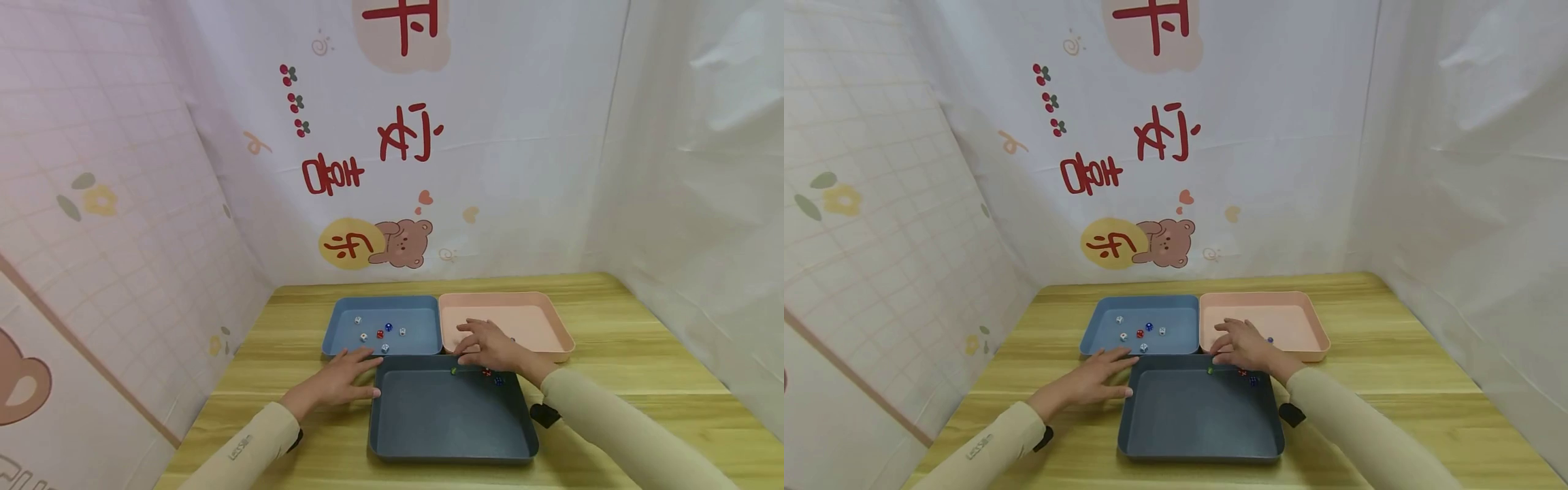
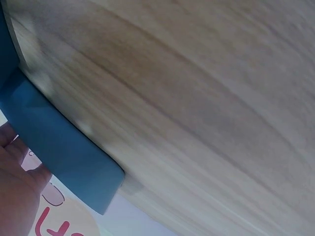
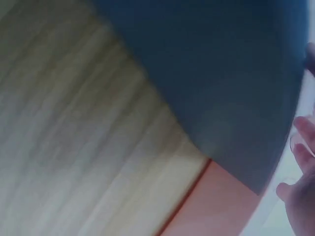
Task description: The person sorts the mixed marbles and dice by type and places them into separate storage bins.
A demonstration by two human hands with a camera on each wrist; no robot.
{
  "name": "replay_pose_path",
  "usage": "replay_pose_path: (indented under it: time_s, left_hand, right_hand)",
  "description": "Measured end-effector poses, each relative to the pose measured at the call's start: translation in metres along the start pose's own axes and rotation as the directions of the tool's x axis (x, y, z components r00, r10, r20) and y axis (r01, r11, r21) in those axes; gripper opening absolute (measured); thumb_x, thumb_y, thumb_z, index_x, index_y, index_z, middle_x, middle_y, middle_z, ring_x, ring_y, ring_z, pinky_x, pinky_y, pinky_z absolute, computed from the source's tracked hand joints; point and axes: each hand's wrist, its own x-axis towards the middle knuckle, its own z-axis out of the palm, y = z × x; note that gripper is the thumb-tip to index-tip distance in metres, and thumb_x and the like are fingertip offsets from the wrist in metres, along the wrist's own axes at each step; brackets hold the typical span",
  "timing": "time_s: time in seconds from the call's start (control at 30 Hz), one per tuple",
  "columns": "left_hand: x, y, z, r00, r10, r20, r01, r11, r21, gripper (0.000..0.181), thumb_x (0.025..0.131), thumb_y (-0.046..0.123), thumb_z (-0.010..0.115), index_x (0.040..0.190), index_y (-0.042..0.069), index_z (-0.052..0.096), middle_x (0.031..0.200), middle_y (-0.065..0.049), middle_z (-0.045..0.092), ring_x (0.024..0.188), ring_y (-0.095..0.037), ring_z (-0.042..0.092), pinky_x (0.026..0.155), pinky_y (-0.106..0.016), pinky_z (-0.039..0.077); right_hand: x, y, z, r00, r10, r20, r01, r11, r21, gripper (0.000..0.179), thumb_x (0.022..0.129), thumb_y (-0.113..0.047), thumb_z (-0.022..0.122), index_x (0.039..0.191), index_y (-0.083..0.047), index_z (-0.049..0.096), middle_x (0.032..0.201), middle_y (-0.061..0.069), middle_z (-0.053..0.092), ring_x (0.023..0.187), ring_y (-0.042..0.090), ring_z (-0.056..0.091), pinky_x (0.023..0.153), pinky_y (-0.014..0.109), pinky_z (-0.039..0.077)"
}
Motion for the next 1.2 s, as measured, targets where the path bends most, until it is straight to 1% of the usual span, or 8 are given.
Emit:
replay_pose_path:
  time_s: [0.23, 0.5, 0.6, 0.73, 0.83, 0.93, 1.07, 1.2]
  left_hand:
    - [-0.002, -0.001, 0.000, 1.000, -0.003, -0.001, 0.003, 1.000, 0.013, 0.073, 0.095, 0.061, 0.053, 0.153, 0.018, 0.043, 0.158, -0.015, 0.031, 0.146, -0.033, 0.028, 0.117, -0.060, 0.014]
    - [-0.001, -0.002, 0.002, 1.000, -0.003, -0.003, 0.003, 1.000, 0.010, 0.073, 0.095, 0.061, 0.054, 0.152, 0.017, 0.043, 0.158, -0.015, 0.031, 0.146, -0.033, 0.028, 0.117, -0.060, 0.014]
    - [-0.001, -0.002, 0.002, 1.000, -0.006, 0.000, 0.006, 1.000, 0.008, 0.073, 0.095, 0.061, 0.054, 0.152, 0.017, 0.043, 0.159, -0.015, 0.031, 0.146, -0.033, 0.028, 0.117, -0.061, 0.013]
    - [0.000, -0.003, 0.001, 1.000, -0.007, 0.001, 0.007, 1.000, 0.001, 0.074, 0.095, 0.061, 0.054, 0.153, 0.017, 0.042, 0.159, -0.015, 0.030, 0.146, -0.033, 0.027, 0.117, -0.061, 0.013]
    - [0.001, -0.002, 0.000, 1.000, -0.012, -0.003, 0.012, 1.000, 0.001, 0.073, 0.095, 0.061, 0.054, 0.153, 0.017, 0.042, 0.159, -0.015, 0.031, 0.146, -0.033, 0.027, 0.117, -0.061, 0.013]
    - [0.001, -0.001, 0.000, 1.000, -0.013, 0.000, 0.013, 1.000, -0.003, 0.074, 0.094, 0.061, 0.055, 0.152, 0.017, 0.043, 0.158, -0.015, 0.031, 0.146, -0.033, 0.027, 0.117, -0.061, 0.013]
    - [-0.001, 0.001, -0.001, 1.000, -0.017, 0.009, 0.018, 1.000, -0.015, 0.074, 0.094, 0.061, 0.054, 0.153, 0.017, 0.043, 0.159, -0.015, 0.030, 0.146, -0.033, 0.026, 0.117, -0.060, 0.012]
    - [0.000, 0.003, 0.000, 1.000, -0.019, 0.014, 0.019, 1.000, -0.018, 0.074, 0.095, 0.061, 0.054, 0.153, 0.016, 0.042, 0.159, -0.016, 0.030, 0.147, -0.033, 0.026, 0.117, -0.060, 0.012]
  right_hand:
    - [-0.001, -0.006, 0.011, 0.999, -0.016, 0.035, 0.016, 1.000, -0.003, 0.009, 0.085, -0.025, 0.079, 0.094, -0.024, 0.081, 0.141, 0.023, 0.052, 0.138, 0.051, 0.031, 0.105, 0.078, 0.008]
    - [-0.007, -0.009, 0.020, 0.989, -0.092, 0.112, 0.112, 0.974, -0.195, 0.013, 0.084, -0.029, 0.080, 0.097, -0.026, 0.080, 0.143, 0.021, 0.051, 0.138, 0.049, 0.033, 0.105, 0.077, 0.014]
    - [-0.007, -0.009, 0.019, 0.994, -0.091, 0.063, 0.100, 0.982, -0.162, 0.011, 0.084, -0.028, 0.079, 0.094, -0.025, 0.080, 0.141, 0.021, 0.053, 0.137, 0.049, 0.034, 0.105, 0.077, 0.013]
    - [-0.005, -0.003, -0.001, 0.993, -0.029, -0.115, 0.025, 0.999, -0.035, 0.014, 0.088, -0.025, 0.077, 0.098, -0.016, 0.081, 0.137, 0.027, 0.054, 0.133, 0.052, 0.038, 0.104, 0.075, 0.019]
    - [-0.009, 0.010, -0.022, 0.967, 0.092, -0.237, -0.096, 0.995, -0.009, 0.018, 0.093, -0.021, 0.072, 0.102, -0.008, 0.079, 0.131, 0.030, 0.057, 0.128, 0.053, 0.043, 0.102, 0.069, 0.033]
    - [-0.022, 0.030, -0.037, 0.925, 0.264, -0.272, -0.286, 0.957, -0.043, 0.021, 0.096, -0.023, 0.067, 0.106, -0.008, 0.078, 0.124, 0.023, 0.064, 0.121, 0.047, 0.052, 0.097, 0.066, 0.040]
    - [-0.038, 0.053, -0.046, 0.862, 0.440, -0.254, -0.469, 0.880, -0.069, 0.025, 0.098, -0.026, 0.064, 0.113, -0.009, 0.076, 0.126, 0.020, 0.064, 0.115, 0.046, 0.055, 0.097, 0.077, 0.026]
    - [-0.046, 0.066, -0.046, 0.828, 0.489, -0.274, -0.520, 0.852, -0.052, 0.036, 0.097, -0.029, 0.064, 0.126, -0.008, 0.069, 0.138, 0.027, 0.052, 0.119, 0.054, 0.048, 0.096, 0.084, 0.012]
